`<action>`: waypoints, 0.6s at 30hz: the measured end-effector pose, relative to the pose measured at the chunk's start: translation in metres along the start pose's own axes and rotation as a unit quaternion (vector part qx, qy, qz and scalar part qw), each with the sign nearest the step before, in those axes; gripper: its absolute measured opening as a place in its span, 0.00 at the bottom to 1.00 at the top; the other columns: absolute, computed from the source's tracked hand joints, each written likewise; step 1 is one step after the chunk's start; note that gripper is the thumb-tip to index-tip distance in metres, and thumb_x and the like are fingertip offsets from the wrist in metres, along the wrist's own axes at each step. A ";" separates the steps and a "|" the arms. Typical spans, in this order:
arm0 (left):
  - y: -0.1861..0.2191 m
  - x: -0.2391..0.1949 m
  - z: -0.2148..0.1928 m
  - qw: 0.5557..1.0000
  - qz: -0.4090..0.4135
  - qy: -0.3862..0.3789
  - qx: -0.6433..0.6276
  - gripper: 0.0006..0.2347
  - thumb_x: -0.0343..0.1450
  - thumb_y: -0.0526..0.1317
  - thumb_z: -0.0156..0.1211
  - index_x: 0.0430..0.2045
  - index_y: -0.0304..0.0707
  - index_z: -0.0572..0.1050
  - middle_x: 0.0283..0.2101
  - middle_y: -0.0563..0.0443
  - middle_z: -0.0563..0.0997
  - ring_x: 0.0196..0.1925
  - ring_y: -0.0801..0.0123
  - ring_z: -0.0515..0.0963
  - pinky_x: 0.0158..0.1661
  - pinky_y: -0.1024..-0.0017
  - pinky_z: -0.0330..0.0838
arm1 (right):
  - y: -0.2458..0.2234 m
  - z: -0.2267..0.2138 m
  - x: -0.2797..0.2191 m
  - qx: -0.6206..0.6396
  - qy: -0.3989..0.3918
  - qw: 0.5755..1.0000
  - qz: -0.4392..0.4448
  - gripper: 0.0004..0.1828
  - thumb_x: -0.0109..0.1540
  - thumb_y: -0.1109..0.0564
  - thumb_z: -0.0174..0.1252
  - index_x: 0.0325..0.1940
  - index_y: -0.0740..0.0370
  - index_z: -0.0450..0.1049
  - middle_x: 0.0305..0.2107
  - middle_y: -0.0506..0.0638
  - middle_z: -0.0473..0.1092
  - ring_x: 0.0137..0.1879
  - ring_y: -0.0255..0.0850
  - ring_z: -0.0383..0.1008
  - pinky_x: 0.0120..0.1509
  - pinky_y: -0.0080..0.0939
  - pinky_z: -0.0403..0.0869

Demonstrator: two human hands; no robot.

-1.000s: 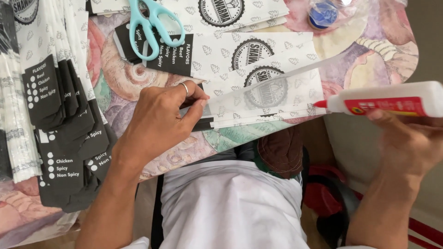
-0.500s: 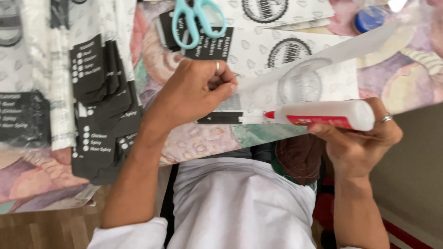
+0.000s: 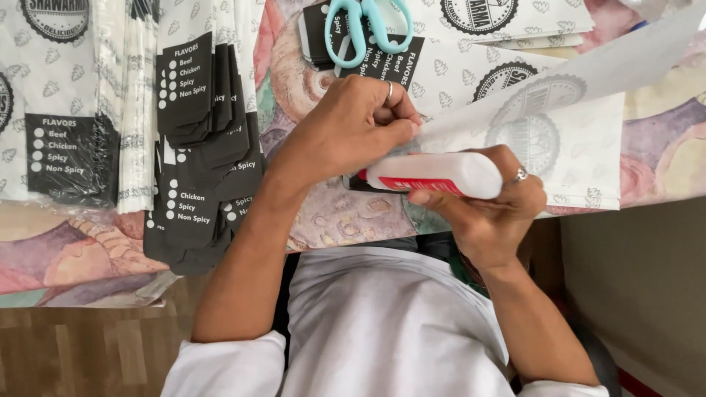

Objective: Applying glue to the edges of paper food wrappers and folding them to prepare them for use.

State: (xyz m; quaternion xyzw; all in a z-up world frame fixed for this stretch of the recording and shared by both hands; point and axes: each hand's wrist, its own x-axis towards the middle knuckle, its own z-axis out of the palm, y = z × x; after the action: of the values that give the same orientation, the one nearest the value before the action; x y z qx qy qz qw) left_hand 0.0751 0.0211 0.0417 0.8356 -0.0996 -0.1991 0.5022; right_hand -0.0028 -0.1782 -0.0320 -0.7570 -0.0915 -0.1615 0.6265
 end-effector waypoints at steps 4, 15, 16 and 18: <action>-0.016 -0.002 0.004 0.996 0.082 -0.011 -0.020 0.01 0.70 0.30 0.63 0.29 0.35 0.81 0.29 0.52 0.86 0.28 0.77 0.82 0.31 0.83 0.80 | 0.063 -0.039 -0.024 0.122 0.062 0.984 -0.110 0.48 0.50 0.77 0.71 0.64 0.45 0.58 0.62 0.58 0.60 0.58 0.51 0.67 0.58 0.53 0.77; -0.014 -0.045 0.030 0.951 0.249 -0.004 0.182 0.10 0.73 0.33 0.61 0.45 0.28 0.82 0.58 0.39 0.76 0.60 0.51 0.76 0.56 0.58 0.73 | -0.021 -0.040 -0.032 0.294 -0.100 0.939 0.147 0.34 0.61 0.61 0.59 0.68 0.80 0.57 0.76 0.73 0.46 0.80 0.65 0.54 0.85 0.61 0.57; -0.015 -0.047 0.031 0.953 0.240 0.005 0.185 0.10 0.74 0.33 0.58 0.46 0.27 0.82 0.58 0.38 0.75 0.61 0.50 0.75 0.57 0.58 0.72 | -0.017 -0.044 -0.037 0.316 -0.087 0.932 0.152 0.33 0.62 0.65 0.57 0.69 0.79 0.55 0.76 0.75 0.44 0.81 0.64 0.51 0.85 0.59 0.56; -0.015 -0.045 0.033 0.953 0.235 0.008 0.190 0.10 0.73 0.34 0.60 0.45 0.30 0.83 0.57 0.40 0.76 0.59 0.53 0.77 0.54 0.58 0.75 | -0.012 -0.071 -0.042 0.252 -0.044 0.958 0.129 0.23 0.62 0.69 0.51 0.61 0.83 0.59 0.75 0.76 0.45 0.81 0.66 0.51 0.85 0.63 0.58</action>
State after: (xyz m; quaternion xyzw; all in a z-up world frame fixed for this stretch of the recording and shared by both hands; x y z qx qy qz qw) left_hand 0.0195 0.0182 0.0247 0.8701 -0.3248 -0.0460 0.3678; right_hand -0.0557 -0.2428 -0.0245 -0.5863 -0.0579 -0.0175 0.8078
